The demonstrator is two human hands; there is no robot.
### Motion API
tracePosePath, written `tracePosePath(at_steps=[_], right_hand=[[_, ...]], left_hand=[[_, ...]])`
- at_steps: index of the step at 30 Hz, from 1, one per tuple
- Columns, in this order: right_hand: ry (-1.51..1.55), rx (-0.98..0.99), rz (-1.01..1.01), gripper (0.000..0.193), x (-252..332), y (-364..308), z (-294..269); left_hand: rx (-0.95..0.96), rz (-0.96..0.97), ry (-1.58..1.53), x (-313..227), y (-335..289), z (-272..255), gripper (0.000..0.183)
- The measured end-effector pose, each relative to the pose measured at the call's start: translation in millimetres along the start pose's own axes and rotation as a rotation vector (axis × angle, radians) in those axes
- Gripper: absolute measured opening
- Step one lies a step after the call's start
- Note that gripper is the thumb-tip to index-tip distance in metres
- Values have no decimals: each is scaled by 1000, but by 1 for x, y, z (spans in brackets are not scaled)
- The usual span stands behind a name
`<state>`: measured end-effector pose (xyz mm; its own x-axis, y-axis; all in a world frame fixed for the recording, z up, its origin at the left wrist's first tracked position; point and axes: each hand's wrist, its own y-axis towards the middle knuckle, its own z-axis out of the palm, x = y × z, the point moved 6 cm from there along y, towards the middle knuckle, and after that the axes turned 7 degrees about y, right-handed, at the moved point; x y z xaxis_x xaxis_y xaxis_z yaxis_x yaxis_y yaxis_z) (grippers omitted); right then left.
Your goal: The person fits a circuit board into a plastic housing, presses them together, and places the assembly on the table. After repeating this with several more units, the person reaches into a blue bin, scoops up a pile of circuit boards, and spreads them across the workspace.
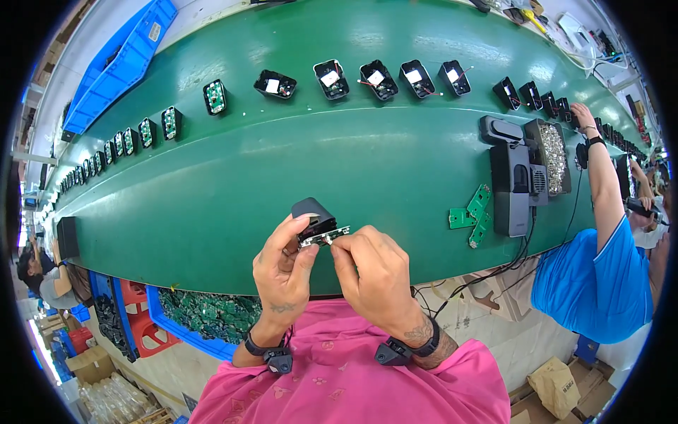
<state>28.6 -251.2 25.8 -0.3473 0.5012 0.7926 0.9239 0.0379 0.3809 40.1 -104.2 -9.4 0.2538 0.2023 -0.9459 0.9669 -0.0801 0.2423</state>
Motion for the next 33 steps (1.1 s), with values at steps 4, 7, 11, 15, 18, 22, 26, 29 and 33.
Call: tracePosePath(at_steps=[4, 7, 11, 15, 18, 22, 26, 29, 33], right_hand=[[8, 23, 36, 9, -3, 0, 0], [10, 24, 41, 9, -5, 0, 0], [-54, 49, 70, 9, 0, -1, 1], [-146, 83, 70, 8, 0, 0, 5], [-119, 114, 54, 8, 1, 3, 4], [-92, 69, -7, 10, 0, 6, 5], [-118, 47, -9, 9, -2, 5, 9], [-129, 43, -16, 8, -9, 4, 13], [-78, -15, 44, 11, -14, 4, 7]], left_hand=[[-12, 92, 173, -8, 2, 0, 42], [-46, 221, 225, -19, 6, 3, 42], [-73, 298, 386, -24, 1, 9, 44], [-86, 288, 429, -22, 0, 10, 45], [-67, 199, 360, -14, 0, 7, 45], [-49, 79, 226, -7, 3, 6, 38], [-70, 133, 301, -11, -2, 12, 37], [-111, 134, 284, -2, -1, 12, 42], [-33, -153, -31, 21, 5, 9, 44]])
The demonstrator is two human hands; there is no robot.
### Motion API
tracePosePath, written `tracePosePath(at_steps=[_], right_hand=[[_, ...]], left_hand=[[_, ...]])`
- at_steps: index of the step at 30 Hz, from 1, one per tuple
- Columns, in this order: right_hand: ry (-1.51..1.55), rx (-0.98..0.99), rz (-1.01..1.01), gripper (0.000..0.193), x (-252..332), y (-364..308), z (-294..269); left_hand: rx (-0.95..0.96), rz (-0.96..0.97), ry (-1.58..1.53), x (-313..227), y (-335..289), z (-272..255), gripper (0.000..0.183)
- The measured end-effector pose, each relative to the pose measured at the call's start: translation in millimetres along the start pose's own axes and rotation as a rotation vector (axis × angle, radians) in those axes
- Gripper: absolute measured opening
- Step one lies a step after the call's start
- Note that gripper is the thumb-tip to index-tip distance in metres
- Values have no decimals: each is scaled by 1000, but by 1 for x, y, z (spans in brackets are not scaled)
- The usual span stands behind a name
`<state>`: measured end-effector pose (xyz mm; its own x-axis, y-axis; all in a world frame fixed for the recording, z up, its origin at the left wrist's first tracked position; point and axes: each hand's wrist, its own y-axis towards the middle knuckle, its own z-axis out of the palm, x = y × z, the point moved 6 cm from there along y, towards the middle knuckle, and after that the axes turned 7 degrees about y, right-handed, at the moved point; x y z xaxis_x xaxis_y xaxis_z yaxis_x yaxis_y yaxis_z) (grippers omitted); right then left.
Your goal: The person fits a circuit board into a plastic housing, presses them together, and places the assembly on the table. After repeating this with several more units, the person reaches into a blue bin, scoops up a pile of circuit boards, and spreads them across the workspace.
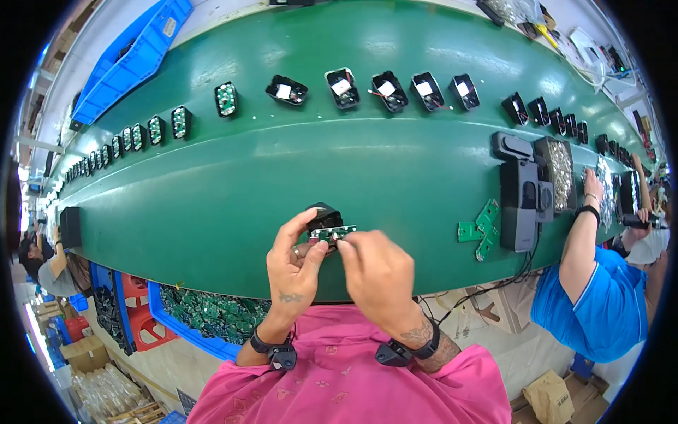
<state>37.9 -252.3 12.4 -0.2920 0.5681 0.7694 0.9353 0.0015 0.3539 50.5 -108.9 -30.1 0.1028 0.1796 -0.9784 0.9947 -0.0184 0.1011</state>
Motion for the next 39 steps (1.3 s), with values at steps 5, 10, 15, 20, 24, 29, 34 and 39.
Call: tracePosePath(at_steps=[5, 10, 15, 20, 24, 29, 34, 39], right_hand=[[236, 54, 270, 14, -29, 1, -4], [468, 10, 291, 10, -28, -10, -8], [598, 36, 158, 7, -22, -5, -2], [589, 118, 319, 20, -33, 1, -17], [387, 244, 226, 17, -16, 11, -17], [292, 194, 211, 22, -9, 15, -15], [252, 75, 160, 27, -20, 19, -15], [114, 21, 44, 29, -19, 16, -13]], left_hand=[[209, -262, -294, -2, 8, 6, 53], [252, -168, -132, -4, 6, 7, 55], [189, 73, -45, -17, 8, 11, 55], [142, 84, 4, -15, 12, 10, 54], [30, 225, 73, -7, 14, 15, 57], [-5, 248, 163, -19, 14, 14, 52], [71, 101, 18, -16, 18, 14, 47], [167, -82, -324, -15, 17, 18, 39]])
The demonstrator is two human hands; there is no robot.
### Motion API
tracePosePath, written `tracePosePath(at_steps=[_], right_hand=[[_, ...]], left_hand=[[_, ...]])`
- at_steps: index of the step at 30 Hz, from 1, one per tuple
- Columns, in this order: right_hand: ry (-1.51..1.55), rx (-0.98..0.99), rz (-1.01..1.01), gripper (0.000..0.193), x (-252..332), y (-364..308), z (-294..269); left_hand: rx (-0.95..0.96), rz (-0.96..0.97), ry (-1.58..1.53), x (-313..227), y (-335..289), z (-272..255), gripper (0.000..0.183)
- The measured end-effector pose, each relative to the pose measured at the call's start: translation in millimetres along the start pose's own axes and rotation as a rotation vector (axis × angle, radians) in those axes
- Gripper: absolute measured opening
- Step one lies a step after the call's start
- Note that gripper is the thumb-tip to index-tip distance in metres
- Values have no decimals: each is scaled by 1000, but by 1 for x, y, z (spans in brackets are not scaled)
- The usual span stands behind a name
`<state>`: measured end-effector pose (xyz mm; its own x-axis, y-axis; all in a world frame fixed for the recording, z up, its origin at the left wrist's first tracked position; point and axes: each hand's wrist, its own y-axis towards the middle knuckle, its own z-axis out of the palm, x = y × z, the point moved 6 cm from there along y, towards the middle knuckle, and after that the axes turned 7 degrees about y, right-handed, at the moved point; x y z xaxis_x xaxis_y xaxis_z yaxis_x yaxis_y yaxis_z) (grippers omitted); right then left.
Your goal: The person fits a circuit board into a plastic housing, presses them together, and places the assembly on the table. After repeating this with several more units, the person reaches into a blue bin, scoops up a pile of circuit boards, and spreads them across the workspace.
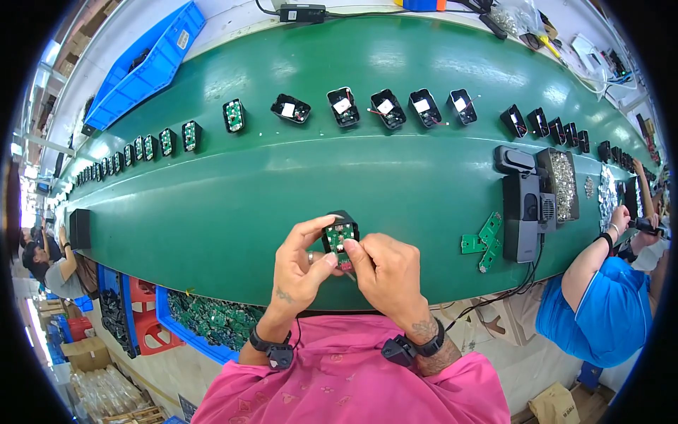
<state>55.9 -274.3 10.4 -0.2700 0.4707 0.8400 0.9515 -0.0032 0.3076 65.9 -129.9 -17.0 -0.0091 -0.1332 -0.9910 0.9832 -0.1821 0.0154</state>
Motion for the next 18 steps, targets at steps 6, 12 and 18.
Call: tracePosePath(at_steps=[6, 12, 18], right_hand=[[81, -28, 94, 17, -5, 1, 7], [372, 57, 124, 35, -2, -1, 11], [687, 103, 249, 32, -19, 24, 47]], left_hand=[[-81, -107, 10, 11, 1, 4, 29], [-128, 158, 102, -6, -9, 10, 25], [-300, 387, 365, -7, 10, -11, 24]])
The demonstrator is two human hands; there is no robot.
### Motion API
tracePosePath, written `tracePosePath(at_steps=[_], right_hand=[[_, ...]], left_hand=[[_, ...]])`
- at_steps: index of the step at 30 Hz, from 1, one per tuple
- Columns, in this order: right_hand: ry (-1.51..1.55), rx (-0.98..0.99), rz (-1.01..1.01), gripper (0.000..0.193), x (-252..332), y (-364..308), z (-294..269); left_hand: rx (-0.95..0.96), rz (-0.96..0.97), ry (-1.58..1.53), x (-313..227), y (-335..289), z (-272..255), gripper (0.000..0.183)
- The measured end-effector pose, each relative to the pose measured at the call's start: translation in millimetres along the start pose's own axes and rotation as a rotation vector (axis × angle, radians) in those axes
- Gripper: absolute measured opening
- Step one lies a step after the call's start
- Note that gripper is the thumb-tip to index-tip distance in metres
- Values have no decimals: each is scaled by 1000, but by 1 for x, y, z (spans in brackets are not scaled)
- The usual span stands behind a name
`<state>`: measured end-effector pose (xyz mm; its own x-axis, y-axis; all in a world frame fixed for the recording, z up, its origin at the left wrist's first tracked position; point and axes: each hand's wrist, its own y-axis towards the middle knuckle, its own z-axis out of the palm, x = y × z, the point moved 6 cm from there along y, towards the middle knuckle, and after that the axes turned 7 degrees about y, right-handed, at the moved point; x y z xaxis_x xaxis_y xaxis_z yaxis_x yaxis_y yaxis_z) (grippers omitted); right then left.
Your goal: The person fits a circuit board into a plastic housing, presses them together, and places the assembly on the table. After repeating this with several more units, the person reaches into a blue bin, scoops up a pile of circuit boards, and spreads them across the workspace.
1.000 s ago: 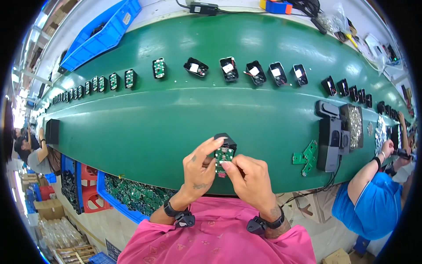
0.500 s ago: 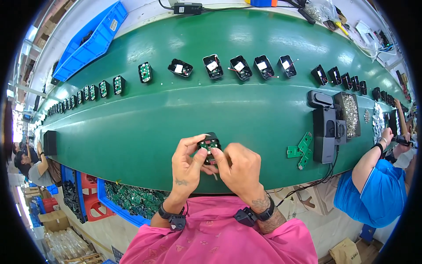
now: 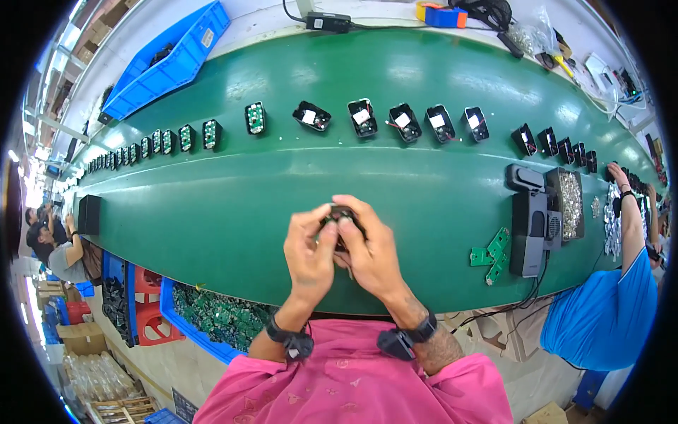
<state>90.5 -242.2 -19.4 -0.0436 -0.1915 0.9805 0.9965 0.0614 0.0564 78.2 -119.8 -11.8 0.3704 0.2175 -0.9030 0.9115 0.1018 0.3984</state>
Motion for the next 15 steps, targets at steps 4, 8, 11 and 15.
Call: tracePosePath(at_steps=[4, 8, 11, 15], right_hand=[[-577, 361, -18, 44, 15, 51, 23], [-1060, 28, -406, 55, 31, 129, 39], [-1363, 61, -397, 60, 5, 172, 60], [-1421, 79, -401, 50, -6, 172, 51]], left_hand=[[-19, -458, -216, 37, 31, -31, 27], [-70, -480, -53, 68, 71, -75, 27], [1, -505, -46, 83, 95, -68, 28], [-13, -361, 87, 91, 129, -62, 29]])
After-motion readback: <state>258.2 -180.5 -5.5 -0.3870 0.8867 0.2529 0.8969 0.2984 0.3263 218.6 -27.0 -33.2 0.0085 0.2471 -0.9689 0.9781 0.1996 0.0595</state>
